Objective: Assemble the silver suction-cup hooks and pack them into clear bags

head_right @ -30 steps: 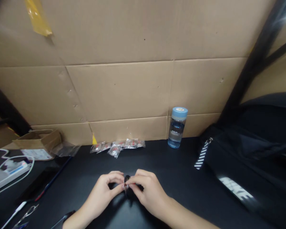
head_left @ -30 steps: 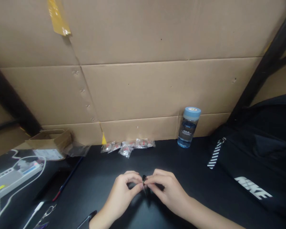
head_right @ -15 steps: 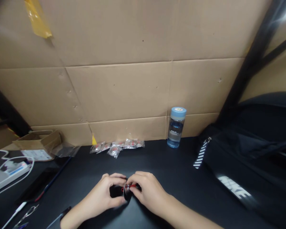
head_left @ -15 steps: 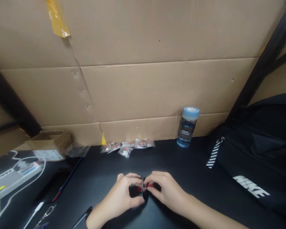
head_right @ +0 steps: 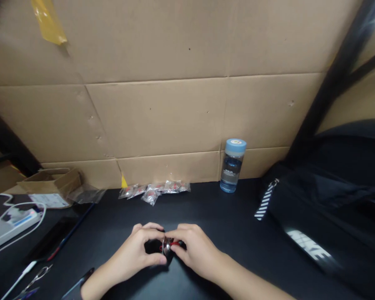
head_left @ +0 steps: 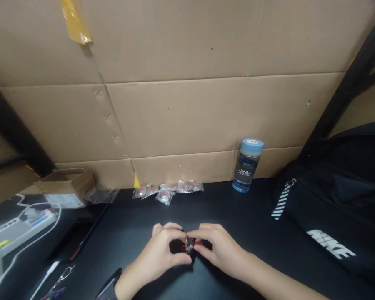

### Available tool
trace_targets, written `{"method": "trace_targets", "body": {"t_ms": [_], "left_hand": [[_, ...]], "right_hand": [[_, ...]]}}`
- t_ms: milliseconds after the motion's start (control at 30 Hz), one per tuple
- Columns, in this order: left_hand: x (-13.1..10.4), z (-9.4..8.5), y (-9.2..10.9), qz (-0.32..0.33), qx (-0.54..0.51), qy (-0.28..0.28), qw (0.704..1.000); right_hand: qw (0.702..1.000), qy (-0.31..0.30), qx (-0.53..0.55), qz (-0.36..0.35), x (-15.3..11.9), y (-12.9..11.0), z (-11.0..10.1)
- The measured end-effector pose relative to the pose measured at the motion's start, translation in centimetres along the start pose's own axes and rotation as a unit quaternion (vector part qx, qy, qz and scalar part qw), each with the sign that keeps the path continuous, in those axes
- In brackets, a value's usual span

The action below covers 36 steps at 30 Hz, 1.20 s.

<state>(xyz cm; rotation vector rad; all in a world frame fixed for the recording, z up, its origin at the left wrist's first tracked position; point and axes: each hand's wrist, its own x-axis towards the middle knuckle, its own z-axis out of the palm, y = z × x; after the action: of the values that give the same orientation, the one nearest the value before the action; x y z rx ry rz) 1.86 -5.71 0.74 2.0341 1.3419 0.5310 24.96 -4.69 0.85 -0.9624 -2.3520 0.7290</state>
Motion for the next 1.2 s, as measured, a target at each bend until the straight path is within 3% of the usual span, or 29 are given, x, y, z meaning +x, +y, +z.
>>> {"method": "trace_targets", "body": {"t_ms": [200,467,900,1067,1200], "left_hand": [[0.4,0.0,0.4,-0.017,0.038,0.057,0.997],[0.3,-0.1,0.1,-0.022,0.07,0.068,0.995],[0.2,-0.1,-0.4,-0.022,0.088,0.051,0.995],[0.0,0.0,-0.3,0.001,0.077,0.037,0.996],[-0.1,0.4,-0.4,0.016,0.072,0.027,0.997]], "right_hand": [[1.0,-0.006,0.005,-0.02,-0.1,0.5,0.4],[1.0,-0.005,0.018,-0.023,0.0,1.0,0.8],[1.0,-0.016,0.008,-0.007,-0.4,0.8,0.7],[0.999,0.019,-0.025,0.001,-0.3,0.6,0.7],[0.999,-0.004,-0.038,0.002,-0.1,0.8,0.5]]}}
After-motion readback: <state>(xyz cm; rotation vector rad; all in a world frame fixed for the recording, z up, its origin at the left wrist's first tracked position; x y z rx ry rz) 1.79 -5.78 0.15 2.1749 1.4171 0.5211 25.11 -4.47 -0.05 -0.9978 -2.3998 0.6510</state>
